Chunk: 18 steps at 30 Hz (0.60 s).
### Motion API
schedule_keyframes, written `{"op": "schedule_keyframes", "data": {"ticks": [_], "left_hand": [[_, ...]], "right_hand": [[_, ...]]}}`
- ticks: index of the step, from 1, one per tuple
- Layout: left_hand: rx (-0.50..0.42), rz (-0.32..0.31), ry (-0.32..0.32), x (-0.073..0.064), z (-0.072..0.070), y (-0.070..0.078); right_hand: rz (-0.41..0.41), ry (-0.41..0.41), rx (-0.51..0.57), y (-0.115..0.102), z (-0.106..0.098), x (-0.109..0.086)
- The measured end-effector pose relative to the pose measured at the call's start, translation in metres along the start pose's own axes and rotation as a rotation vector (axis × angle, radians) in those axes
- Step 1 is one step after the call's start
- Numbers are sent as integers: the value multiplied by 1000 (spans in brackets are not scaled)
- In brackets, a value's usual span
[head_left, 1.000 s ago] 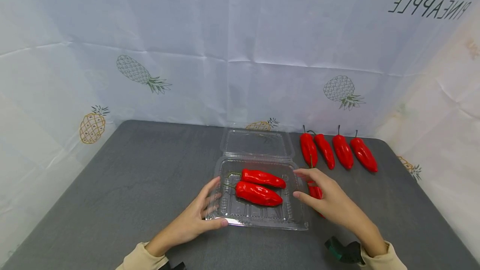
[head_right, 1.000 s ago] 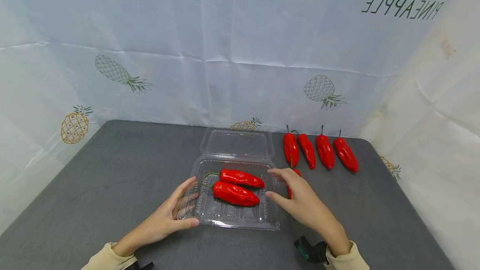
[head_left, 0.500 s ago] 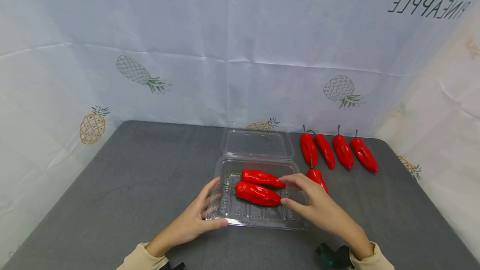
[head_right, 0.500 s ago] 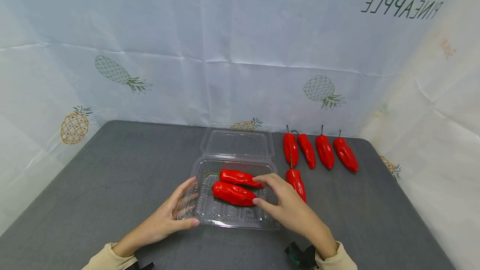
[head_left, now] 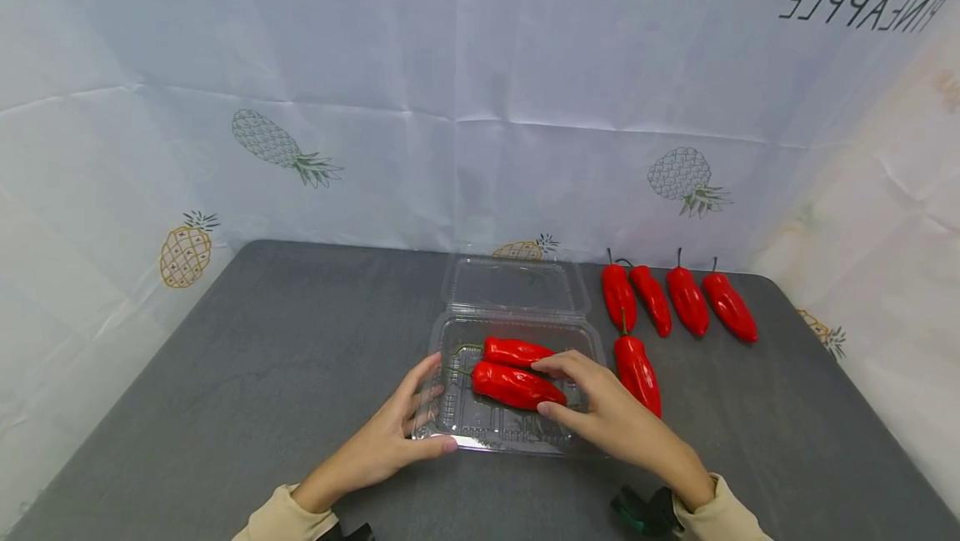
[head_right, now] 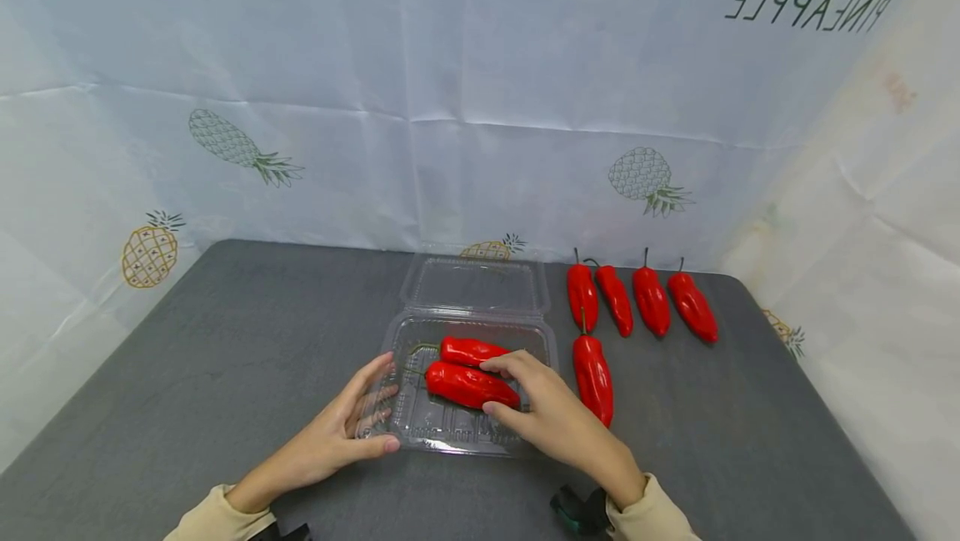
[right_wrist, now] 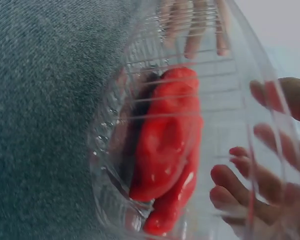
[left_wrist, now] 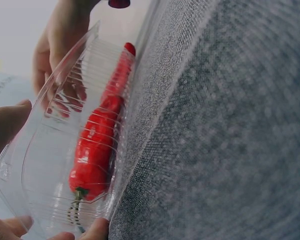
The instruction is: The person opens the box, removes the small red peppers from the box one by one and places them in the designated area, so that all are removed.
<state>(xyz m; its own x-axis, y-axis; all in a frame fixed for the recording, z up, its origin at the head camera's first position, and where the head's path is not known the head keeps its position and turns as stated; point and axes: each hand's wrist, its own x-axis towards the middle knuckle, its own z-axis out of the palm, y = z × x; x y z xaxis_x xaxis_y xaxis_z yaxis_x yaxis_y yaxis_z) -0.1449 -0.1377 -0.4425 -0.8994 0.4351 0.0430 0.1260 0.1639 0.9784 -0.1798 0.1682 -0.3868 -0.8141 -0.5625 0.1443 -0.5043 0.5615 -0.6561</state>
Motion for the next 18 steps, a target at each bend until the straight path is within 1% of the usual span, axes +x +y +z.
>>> {"op": "schedule_keyframes", "data": {"ticks": [9, 18], "left_hand": [[-8, 10, 3, 0, 0, 0], [-12, 3, 2, 0, 0, -1]], "right_hand": [[-39, -23, -32, -1, 10, 10], [-14, -49, -114, -4, 22, 17]]}}
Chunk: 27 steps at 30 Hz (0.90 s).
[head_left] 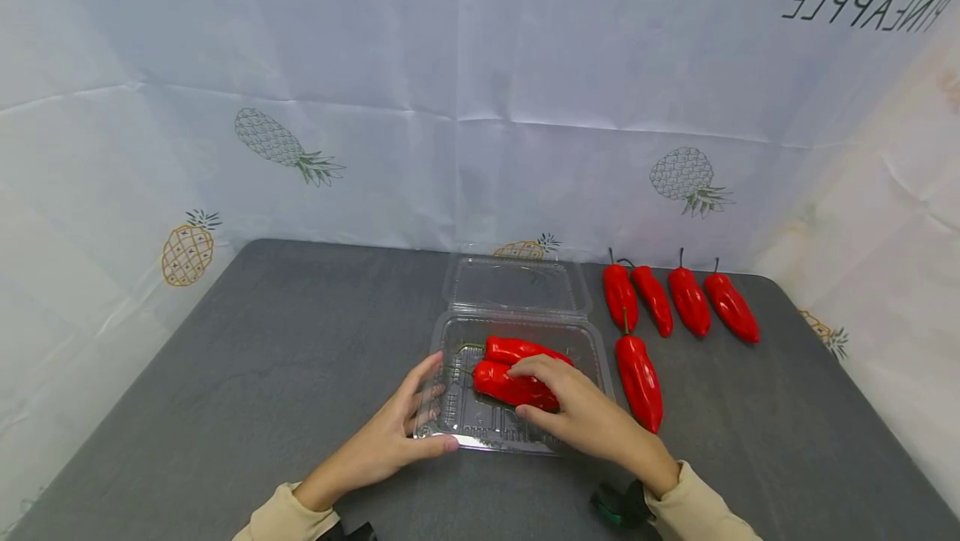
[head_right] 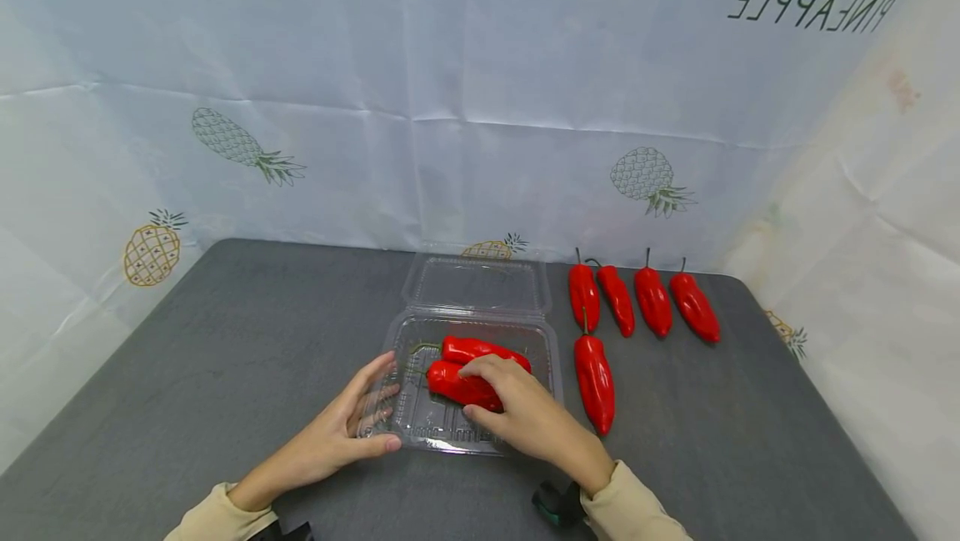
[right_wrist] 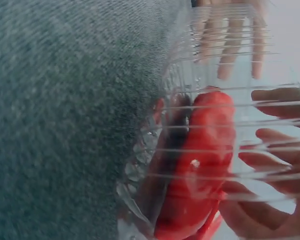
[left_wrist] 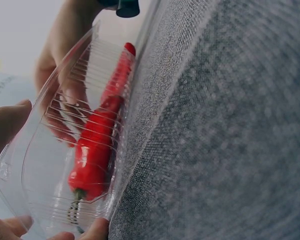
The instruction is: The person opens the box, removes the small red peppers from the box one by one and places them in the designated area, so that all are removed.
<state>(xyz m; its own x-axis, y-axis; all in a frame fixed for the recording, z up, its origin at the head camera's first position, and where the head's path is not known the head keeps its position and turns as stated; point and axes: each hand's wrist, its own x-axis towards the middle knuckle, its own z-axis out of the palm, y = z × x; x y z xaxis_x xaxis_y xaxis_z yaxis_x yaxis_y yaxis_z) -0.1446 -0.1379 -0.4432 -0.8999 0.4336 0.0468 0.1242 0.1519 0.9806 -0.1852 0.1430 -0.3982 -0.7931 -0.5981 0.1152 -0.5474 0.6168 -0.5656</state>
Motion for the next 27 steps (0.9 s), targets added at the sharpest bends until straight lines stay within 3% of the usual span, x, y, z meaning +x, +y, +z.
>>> {"op": "schedule_keyframes", "data": {"ticks": [14, 27], "left_hand": [[-8, -19, 3, 0, 0, 1], [-11, -24, -2, 1, 0, 2]], "right_hand": [[50, -61, -23, 3, 10, 6], [57, -42, -59, 0, 15, 14]]}}
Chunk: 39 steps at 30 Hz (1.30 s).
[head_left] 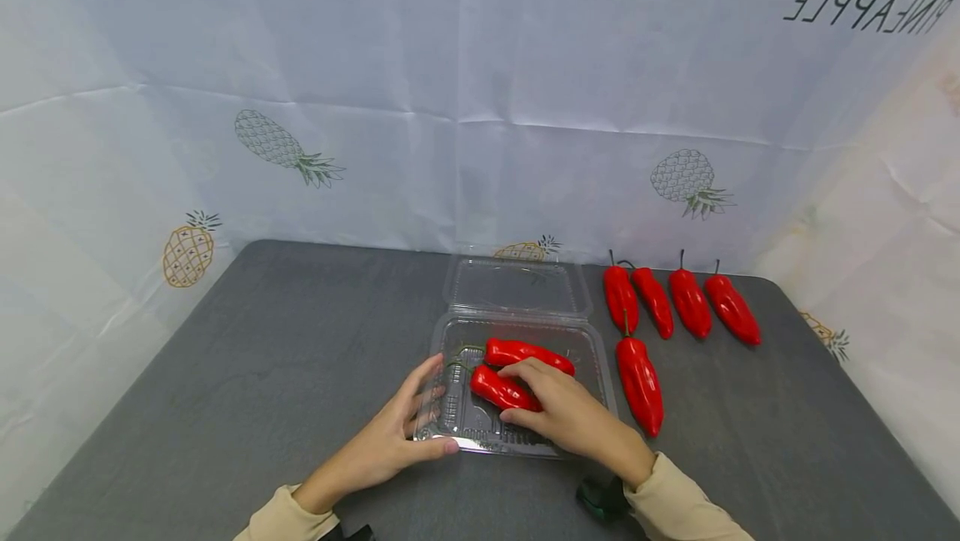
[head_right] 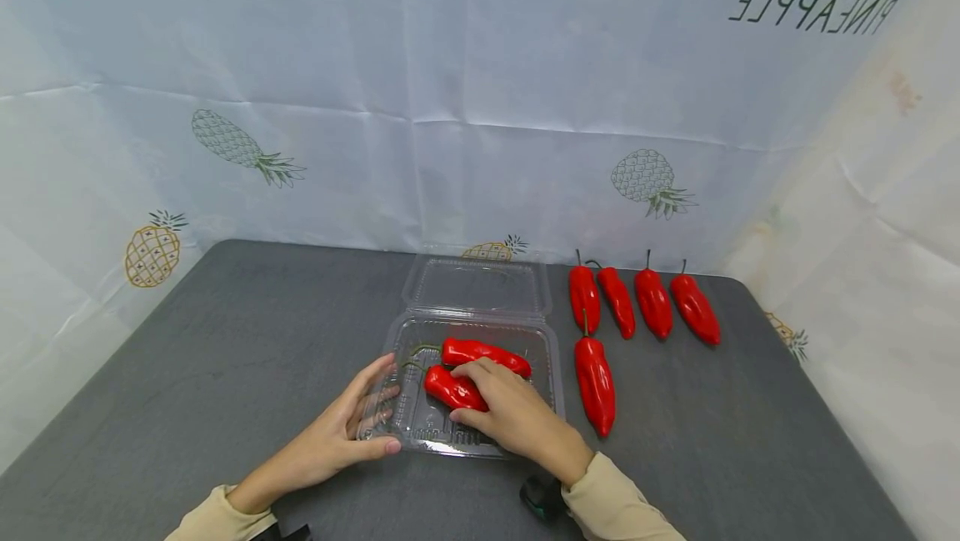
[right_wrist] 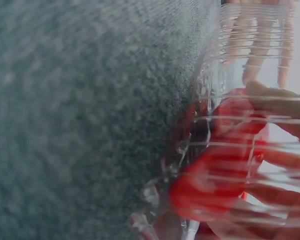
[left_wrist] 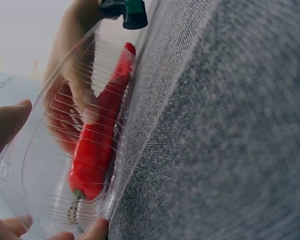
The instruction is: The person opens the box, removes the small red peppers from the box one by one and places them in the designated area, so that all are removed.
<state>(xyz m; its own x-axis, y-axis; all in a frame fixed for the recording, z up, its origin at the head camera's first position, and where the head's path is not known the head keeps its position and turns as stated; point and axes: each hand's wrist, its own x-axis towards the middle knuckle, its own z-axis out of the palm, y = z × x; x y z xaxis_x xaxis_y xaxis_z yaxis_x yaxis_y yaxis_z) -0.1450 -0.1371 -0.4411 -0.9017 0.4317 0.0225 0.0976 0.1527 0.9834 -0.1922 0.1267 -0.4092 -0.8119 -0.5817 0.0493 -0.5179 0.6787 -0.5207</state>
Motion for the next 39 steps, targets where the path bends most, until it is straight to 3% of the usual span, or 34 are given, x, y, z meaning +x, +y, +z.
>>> {"op": "schedule_keyframes", "data": {"ticks": [14, 22, 31, 39], "left_hand": [[-5, 20, -4, -1, 0, -1], [-5, 16, -4, -1, 0, -1], [-1, 15, -4, 0, 0, -1], [6, 19, -1, 0, -1, -2]], "right_hand": [[45, -24, -46, -3, -7, -1], [22, -38, -61, -2, -7, -3], [-17, 32, -43, -3, -15, -6], [26, 47, 3, -4, -24, -10]]}}
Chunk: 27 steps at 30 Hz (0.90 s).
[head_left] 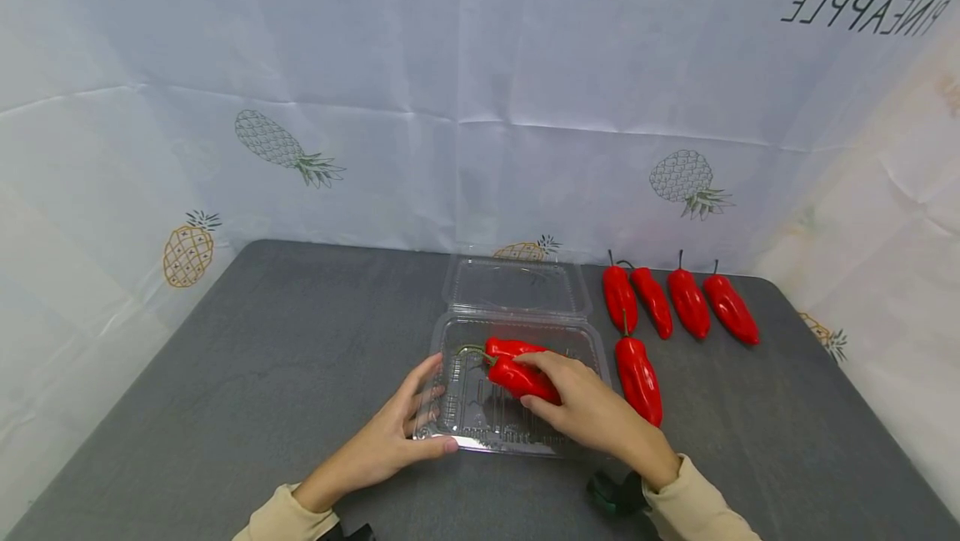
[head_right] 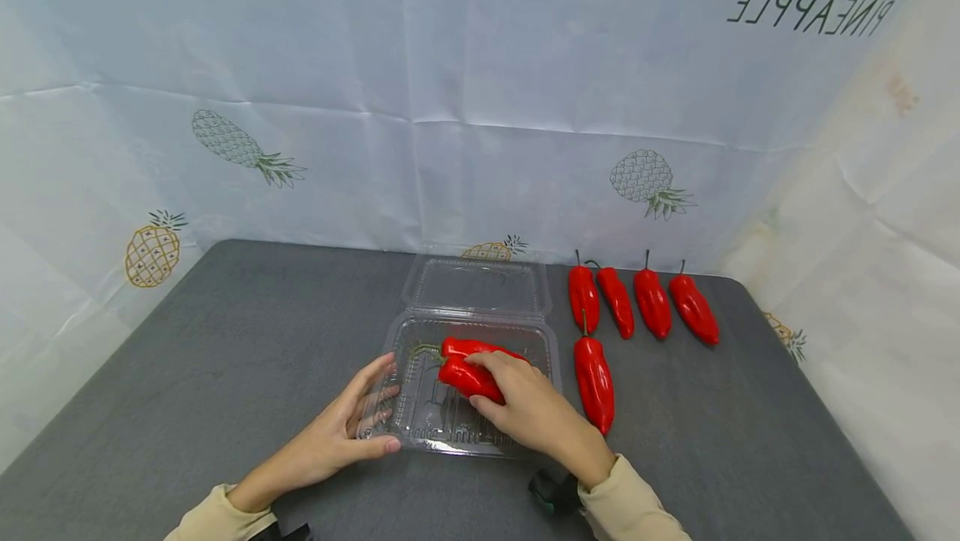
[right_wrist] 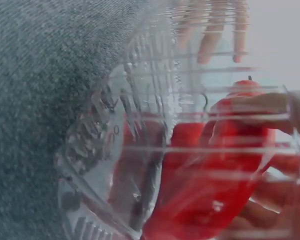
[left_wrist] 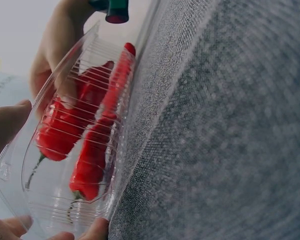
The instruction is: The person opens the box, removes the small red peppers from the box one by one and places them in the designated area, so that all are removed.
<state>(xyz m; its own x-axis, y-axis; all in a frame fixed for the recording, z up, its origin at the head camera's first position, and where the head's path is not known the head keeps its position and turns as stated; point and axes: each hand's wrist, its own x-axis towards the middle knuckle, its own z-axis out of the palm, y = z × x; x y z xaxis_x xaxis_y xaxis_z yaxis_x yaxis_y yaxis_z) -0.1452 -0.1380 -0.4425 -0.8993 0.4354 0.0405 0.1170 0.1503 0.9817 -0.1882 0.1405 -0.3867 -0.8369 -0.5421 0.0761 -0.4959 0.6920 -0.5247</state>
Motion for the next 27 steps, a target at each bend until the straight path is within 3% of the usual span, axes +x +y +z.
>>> {"op": "schedule_keyframes", "data": {"ticks": [19, 27], "left_hand": [[11, 2, -3, 0, 0, 0], [16, 5, -2, -1, 0, 1]], "right_hand": [[31, 69, 98, 9, -26, -12], [79, 110, 80, 12, -42, -21]]}}
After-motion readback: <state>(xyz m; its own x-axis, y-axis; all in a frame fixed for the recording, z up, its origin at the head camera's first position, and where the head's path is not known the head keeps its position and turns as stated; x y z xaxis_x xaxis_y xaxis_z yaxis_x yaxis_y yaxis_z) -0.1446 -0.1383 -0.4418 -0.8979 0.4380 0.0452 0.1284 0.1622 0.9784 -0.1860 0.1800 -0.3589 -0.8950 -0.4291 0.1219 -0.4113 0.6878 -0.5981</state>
